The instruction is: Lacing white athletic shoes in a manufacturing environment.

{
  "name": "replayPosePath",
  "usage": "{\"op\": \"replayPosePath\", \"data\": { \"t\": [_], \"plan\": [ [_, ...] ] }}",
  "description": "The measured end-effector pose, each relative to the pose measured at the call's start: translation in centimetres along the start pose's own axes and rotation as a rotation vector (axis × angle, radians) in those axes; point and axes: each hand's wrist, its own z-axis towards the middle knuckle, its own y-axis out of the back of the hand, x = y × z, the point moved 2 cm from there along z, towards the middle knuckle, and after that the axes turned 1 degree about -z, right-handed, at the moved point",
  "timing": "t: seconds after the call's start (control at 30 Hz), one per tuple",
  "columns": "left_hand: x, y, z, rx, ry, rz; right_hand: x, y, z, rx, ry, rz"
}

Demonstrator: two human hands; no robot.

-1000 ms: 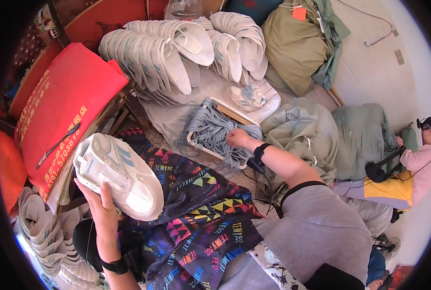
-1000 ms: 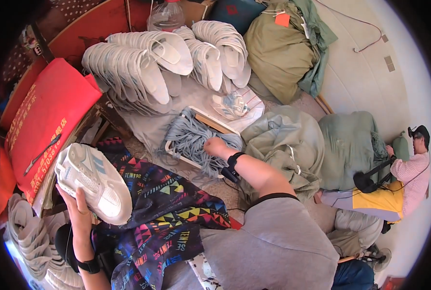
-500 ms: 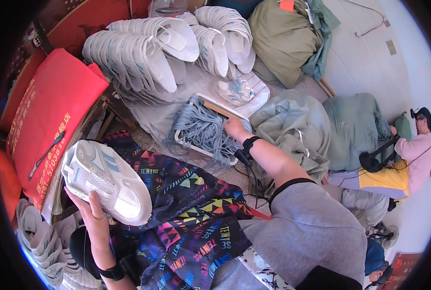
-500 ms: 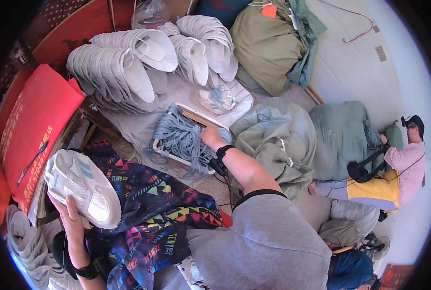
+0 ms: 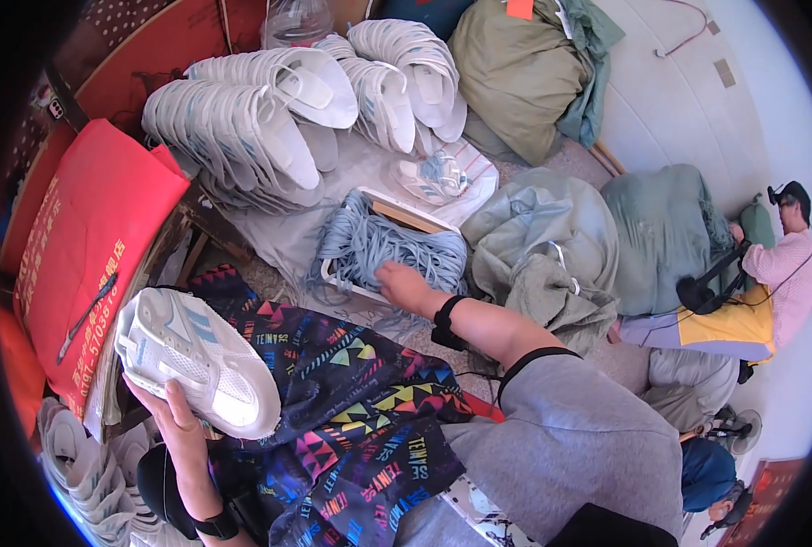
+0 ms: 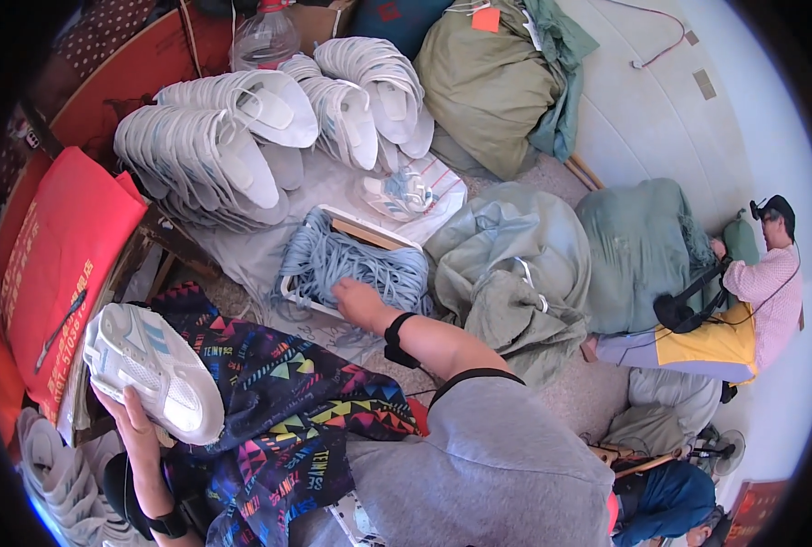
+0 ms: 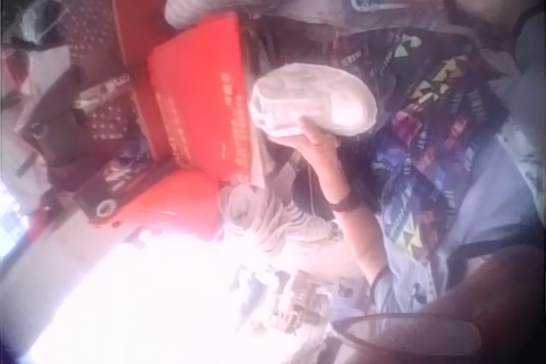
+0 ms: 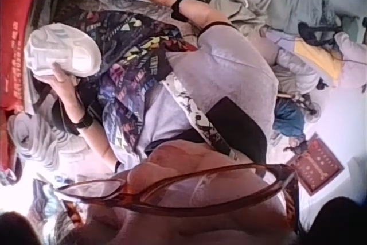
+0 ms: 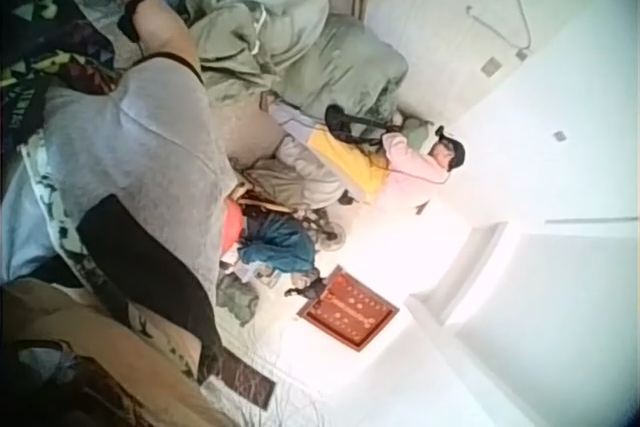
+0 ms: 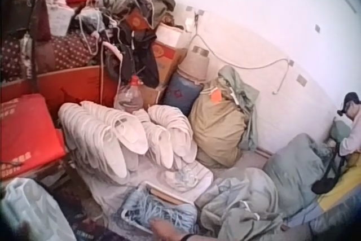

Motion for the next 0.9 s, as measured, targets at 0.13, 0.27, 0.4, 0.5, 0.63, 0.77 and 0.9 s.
{"op": "replayPosePath", "data": {
  "t": [0.13,0.27,0.4,0.5,0.63,0.77,0.9],
  "plan": [
    [-0.2,0.3,-0.1,0.015,0.027,-0.023,0.0,0.0,-0.5,0.150,0.033,-0.050],
    [-0.2,0.8,-0.3,0.042,0.029,-0.015,-1.2,2.9,0.0,0.253,-0.291,-0.085],
    [-0.3,0.1,0.0,0.015,0.019,-0.023,-5.9,5.1,1.2,0.186,-0.469,-0.271],
    [-0.6,0.2,-0.2,0.013,0.021,-0.021,-5.5,6.1,2.9,-0.024,-0.395,-0.083],
    [-0.7,0.5,-0.3,0.026,0.006,-0.035,-3.1,4.6,6.2,-0.055,-0.319,0.016],
    [0.1,1.3,-0.4,0.008,-0.092,0.003,-1.7,2.2,8.0,-0.220,-0.255,-0.090],
    [0.3,2.6,-1.4,0.099,0.001,-0.126,-1.9,1.2,9.3,-0.283,-0.085,-0.022]
  ]
}}
